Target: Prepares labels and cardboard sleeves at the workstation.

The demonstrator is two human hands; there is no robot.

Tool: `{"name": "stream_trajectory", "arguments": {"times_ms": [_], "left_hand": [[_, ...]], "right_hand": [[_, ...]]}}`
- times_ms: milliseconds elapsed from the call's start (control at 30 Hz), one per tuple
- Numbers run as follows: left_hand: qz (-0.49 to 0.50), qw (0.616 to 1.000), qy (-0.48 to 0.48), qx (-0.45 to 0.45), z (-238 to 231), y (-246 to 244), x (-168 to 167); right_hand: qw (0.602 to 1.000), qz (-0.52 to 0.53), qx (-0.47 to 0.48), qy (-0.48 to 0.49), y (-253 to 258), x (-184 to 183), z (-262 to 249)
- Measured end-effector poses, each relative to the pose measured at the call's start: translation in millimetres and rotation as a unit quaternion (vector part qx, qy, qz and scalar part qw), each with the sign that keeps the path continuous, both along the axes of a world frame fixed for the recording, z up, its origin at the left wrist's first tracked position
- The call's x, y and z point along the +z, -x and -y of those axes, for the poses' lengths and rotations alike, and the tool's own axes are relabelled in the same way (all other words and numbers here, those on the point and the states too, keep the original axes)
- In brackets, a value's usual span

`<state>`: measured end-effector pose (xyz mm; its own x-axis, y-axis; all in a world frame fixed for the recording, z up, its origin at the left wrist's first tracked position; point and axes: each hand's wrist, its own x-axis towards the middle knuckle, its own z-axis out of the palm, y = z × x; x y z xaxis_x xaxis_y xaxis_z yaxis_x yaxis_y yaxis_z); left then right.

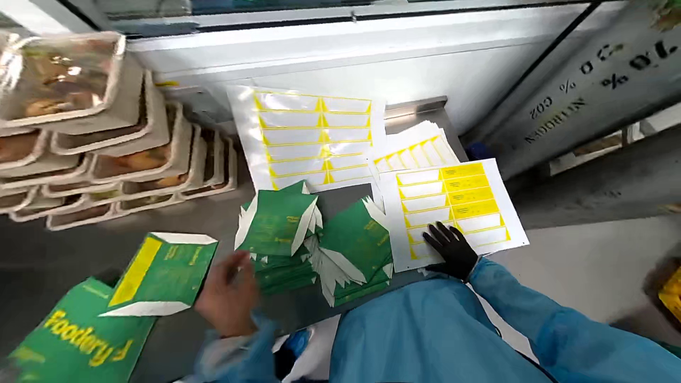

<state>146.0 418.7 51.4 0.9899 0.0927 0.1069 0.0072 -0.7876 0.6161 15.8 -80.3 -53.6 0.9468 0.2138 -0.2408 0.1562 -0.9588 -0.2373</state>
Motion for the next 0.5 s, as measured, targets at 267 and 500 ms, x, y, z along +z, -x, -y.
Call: {"name": "stream_trajectory", "arguments": {"times_ms": [267,500], "left_hand": [[-0.448,0.801,0.367,-0.149,217.8,68.5,-24.1],[-0.449,0.617,0.646,-0.023,267.6,18.0,-26.7]], "right_hand": [[0.954,0.300,-0.018,-0.021,25.1,3.7,17.3],[0.911,0.374,0.126,-0.118,43.0,99.2,64.7]]}}
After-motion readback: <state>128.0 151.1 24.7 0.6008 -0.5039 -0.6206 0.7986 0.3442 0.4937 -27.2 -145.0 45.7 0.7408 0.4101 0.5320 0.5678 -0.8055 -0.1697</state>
